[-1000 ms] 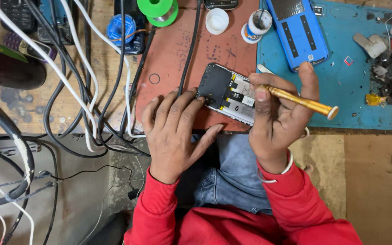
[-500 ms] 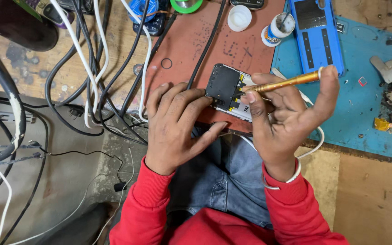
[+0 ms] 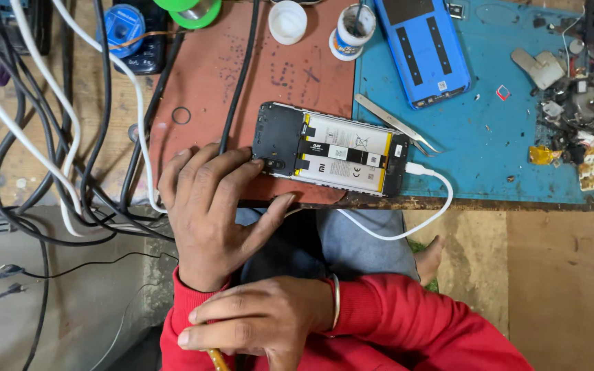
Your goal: The person works on an opened smartphone lying on a cluttered repair bench, holding the phone steady with one hand while using a small screwdriver with the other to unscrew and adjust components near the charging port area. The phone remains connected to a white charging cable during the work.
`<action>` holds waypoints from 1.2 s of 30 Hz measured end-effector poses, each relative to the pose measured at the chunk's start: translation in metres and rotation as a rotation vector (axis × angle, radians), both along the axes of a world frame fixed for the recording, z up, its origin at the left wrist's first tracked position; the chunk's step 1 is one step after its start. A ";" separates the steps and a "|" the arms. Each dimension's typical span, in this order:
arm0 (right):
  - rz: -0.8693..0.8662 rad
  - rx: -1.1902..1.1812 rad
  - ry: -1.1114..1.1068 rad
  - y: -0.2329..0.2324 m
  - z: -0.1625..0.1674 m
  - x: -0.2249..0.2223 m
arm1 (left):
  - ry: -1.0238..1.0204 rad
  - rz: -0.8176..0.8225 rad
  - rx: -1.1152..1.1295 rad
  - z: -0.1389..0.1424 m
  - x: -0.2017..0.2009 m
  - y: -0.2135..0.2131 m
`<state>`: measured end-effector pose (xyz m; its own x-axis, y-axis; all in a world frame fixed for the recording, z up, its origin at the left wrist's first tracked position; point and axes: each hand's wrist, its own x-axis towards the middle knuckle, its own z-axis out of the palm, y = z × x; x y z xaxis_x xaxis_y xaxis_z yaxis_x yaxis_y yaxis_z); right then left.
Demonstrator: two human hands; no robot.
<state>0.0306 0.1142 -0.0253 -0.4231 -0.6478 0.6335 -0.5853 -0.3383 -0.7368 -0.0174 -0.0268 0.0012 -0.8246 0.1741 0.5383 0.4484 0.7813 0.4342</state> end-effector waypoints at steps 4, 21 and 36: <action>-0.072 -0.044 0.081 0.001 -0.007 -0.003 | -0.008 0.005 -0.002 0.001 0.001 0.001; -0.092 -0.126 -0.030 -0.001 -0.008 -0.009 | -0.015 0.032 -0.015 0.002 0.003 0.003; -0.889 -0.131 -0.052 0.047 0.018 -0.049 | -0.014 0.014 -0.002 0.003 0.003 0.000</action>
<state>-0.0179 0.1609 -0.0075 -0.7638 0.0090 0.6454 -0.6380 0.1405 -0.7571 -0.0140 -0.0270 0.0041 -0.8342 0.1637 0.5266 0.4315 0.7884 0.4385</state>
